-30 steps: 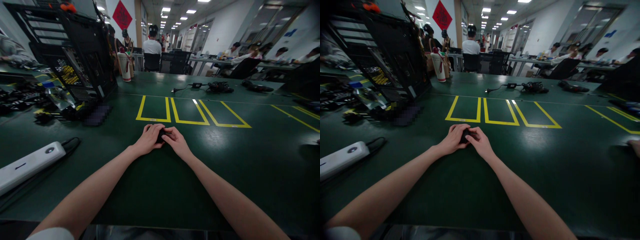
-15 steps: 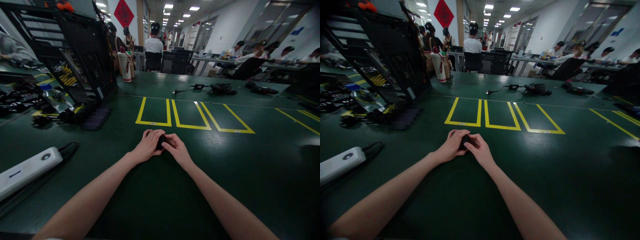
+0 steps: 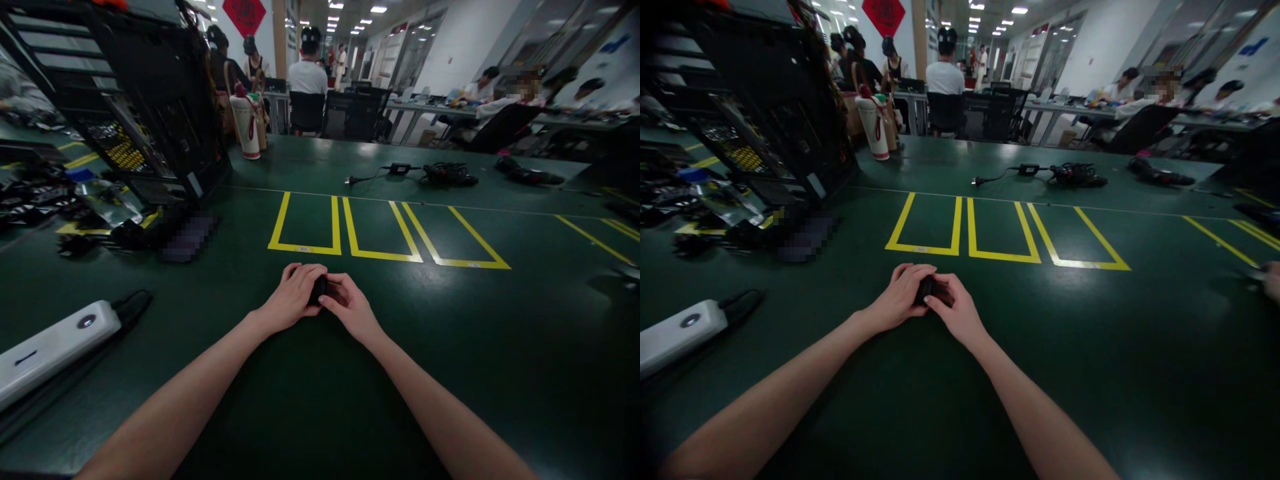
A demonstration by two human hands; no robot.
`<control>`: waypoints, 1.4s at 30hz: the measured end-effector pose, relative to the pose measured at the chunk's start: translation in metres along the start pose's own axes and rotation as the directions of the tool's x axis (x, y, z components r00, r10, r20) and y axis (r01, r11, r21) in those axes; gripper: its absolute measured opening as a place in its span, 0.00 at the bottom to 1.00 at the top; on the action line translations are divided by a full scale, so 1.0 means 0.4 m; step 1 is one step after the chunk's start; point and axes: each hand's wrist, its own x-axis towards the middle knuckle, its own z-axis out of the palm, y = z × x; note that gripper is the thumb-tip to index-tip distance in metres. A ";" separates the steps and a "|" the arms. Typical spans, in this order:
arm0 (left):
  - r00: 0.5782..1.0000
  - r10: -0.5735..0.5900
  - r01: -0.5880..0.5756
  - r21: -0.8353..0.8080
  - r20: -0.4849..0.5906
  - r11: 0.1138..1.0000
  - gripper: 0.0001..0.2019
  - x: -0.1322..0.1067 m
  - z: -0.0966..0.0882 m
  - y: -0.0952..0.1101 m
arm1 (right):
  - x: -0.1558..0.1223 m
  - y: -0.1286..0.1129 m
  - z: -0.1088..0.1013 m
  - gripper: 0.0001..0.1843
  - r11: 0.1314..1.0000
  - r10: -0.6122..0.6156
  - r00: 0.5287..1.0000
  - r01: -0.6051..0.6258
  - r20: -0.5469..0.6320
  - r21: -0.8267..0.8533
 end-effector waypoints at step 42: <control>0.999 -0.007 0.008 -0.037 0.047 0.999 0.29 0.008 -0.011 -0.003 | 0.003 -0.007 -0.005 0.18 0.994 0.006 1.000 -0.008 -0.023 -0.110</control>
